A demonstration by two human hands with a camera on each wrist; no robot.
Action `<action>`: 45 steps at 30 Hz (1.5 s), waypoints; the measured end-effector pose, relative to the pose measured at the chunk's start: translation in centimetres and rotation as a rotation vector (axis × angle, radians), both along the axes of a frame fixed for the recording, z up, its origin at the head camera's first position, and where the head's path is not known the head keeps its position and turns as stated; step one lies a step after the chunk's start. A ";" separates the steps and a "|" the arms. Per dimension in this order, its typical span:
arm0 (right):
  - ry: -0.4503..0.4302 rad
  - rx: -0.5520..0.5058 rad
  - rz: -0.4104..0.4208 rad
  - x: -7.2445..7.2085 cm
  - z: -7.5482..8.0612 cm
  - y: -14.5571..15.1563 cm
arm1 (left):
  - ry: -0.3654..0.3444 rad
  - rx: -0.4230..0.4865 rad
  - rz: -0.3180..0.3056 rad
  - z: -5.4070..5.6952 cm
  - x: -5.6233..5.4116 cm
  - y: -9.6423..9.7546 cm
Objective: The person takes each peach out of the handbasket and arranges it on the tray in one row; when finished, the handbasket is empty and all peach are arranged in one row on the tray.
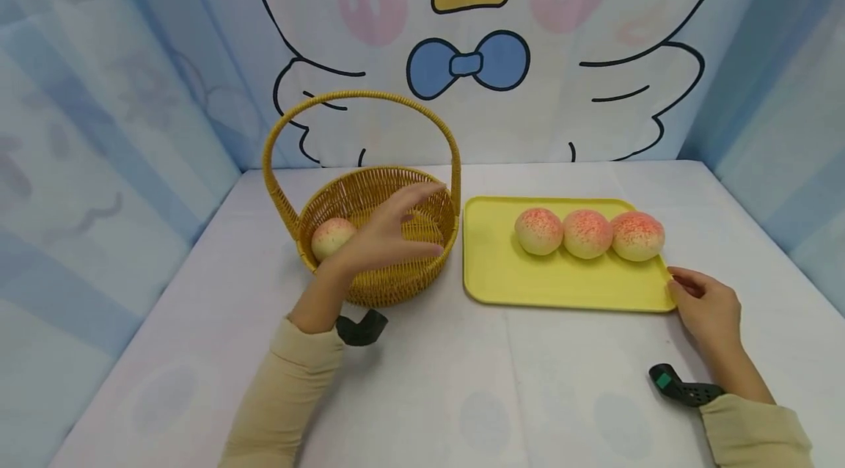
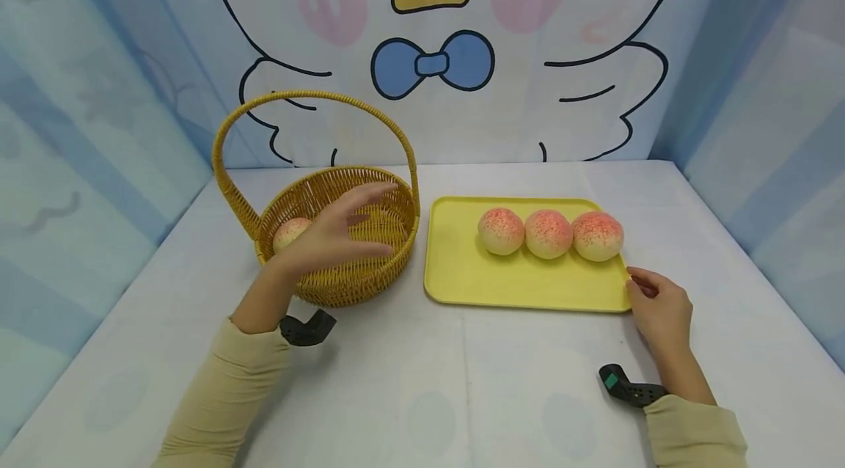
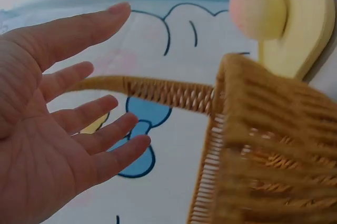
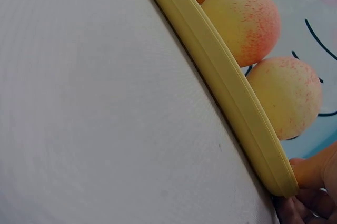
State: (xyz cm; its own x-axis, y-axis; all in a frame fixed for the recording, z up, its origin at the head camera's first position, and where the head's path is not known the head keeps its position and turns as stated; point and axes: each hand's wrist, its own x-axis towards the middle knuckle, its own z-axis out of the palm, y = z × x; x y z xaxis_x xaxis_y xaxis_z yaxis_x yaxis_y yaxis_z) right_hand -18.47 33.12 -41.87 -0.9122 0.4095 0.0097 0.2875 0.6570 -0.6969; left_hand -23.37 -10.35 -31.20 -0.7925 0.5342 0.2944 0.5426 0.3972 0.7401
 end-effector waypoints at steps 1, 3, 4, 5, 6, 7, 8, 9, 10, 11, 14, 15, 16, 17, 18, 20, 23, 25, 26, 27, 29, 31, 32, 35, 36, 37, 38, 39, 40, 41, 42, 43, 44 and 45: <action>0.000 0.001 -0.003 0.0 0.0 0.0 | -0.003 -0.002 0.012 0.2 0.1 -0.7; 0.001 0.001 -0.003 0.0 0.0 0.1 | -0.010 0.008 0.033 0.4 0.2 -2.0; 0.001 0.000 -0.005 0.0 0.0 0.2 | -0.013 0.011 0.047 0.5 0.3 -2.6; 0.000 -0.003 -0.007 0.0 0.1 0.2 | -0.014 0.013 0.057 0.6 0.3 -3.1; 0.000 -0.004 -0.010 0.0 0.1 0.2 | -0.013 0.017 0.065 0.6 0.3 -3.5; -0.003 -0.008 -0.011 0.0 0.1 0.2 | -0.018 0.020 0.079 0.7 0.3 -3.9; -0.005 -0.006 -0.010 0.0 0.0 0.2 | -0.020 0.019 0.094 0.7 0.3 -4.3; -0.007 -0.006 -0.011 -0.1 0.0 0.2 | -0.024 0.016 0.109 0.8 0.3 -4.6; -0.010 -0.006 -0.012 -0.1 0.0 0.2 | -0.028 0.012 0.122 0.9 0.4 -4.8; -0.010 -0.004 -0.010 -0.1 -0.1 0.1 | -0.031 0.001 0.139 0.9 0.4 -5.1; -0.011 0.001 -0.005 0.0 -0.2 0.1 | -0.040 -0.039 0.178 0.8 0.3 -5.9; -0.009 0.001 -0.003 0.0 -0.2 0.1 | -0.046 -0.049 0.188 0.7 0.3 -6.2; -0.006 0.004 -0.003 0.0 -0.3 0.1 | -0.049 -0.054 0.195 0.6 0.2 -6.6; -0.006 0.006 -0.002 0.0 -0.3 0.1 | -0.068 -0.054 0.211 0.5 0.2 -7.0; -0.006 0.010 -0.001 0.0 -0.3 0.1 | -0.090 -0.047 0.220 0.5 0.1 -7.4; -0.008 0.013 -0.001 -0.1 -0.5 0.1 | -0.127 -0.034 0.241 0.4 0.1 -8.2; -0.017 0.015 -0.002 0.0 -0.6 0.2 | -0.184 -0.017 0.265 0.1 -0.1 -9.3; -0.020 0.017 -0.004 0.0 -0.7 0.3 | -0.190 -0.015 0.261 -0.1 -0.4 -9.8; -0.019 0.013 -0.005 0.0 -0.7 0.4 | -0.196 -0.017 0.259 -0.3 -0.5 -10.0; -0.017 0.017 -0.006 0.0 -0.7 0.4 | -0.201 -0.020 0.258 -0.4 -0.7 -10.1; -0.012 0.020 -0.011 -0.1 -0.8 0.4 | -0.211 -0.041 0.264 -0.7 -0.9 -10.3; -0.006 0.019 -0.015 -0.2 -0.9 0.5 | -0.221 -0.074 0.283 -1.1 -1.1 -10.5; -0.004 0.020 -0.015 -0.3 -0.9 0.5 | -0.225 -0.093 0.296 -1.2 -1.2 -10.5; 0.002 0.024 -0.014 -0.3 -1.1 0.5 | -0.238 -0.126 0.321 -1.6 -1.3 -10.5; 0.002 0.027 -0.014 -0.3 -1.1 0.5 | -0.245 -0.127 0.322 -1.6 -1.3 -10.5; 0.003 0.028 -0.012 -0.3 -1.1 0.5 | -0.251 -0.130 0.322 -1.7 -1.4 -10.5; 0.003 0.031 -0.012 -0.2 -1.2 0.5 | -0.256 -0.132 0.319 -1.7 -1.4 -10.5; 0.005 0.029 -0.011 -0.2 -1.2 0.6 | -0.262 -0.134 0.315 -1.7 -1.4 -10.4; 0.005 0.032 -0.010 -0.2 -1.2 0.6 | -0.269 -0.137 0.314 -1.8 -1.5 -10.4; 0.007 0.030 -0.011 -0.2 -1.2 0.6 | -0.277 -0.140 0.316 -1.8 -1.5 -10.3; 0.007 0.028 -0.010 -0.2 -1.2 0.6 | -0.283 -0.145 0.319 -1.8 -1.6 -10.3; 0.008 0.025 -0.009 -0.2 -1.2 0.6 | -0.289 -0.148 0.325 -1.8 -1.7 -10.3; 0.010 0.023 -0.008 -0.2 -1.2 0.7 | -0.296 -0.147 0.333 -1.8 -1.7 -10.3; 0.011 0.021 -0.006 -0.3 -1.2 0.7 | -0.303 -0.145 0.342 -1.8 -1.8 -10.3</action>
State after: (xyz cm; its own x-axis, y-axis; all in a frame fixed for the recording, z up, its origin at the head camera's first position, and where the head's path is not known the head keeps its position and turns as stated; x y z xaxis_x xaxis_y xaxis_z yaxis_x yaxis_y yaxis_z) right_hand -18.73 33.77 -43.09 -0.9096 0.4145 0.0280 0.2841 0.6697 -0.6861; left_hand -25.14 -20.67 -33.04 -0.9686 0.2461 -0.0359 0.1307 0.6265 0.7684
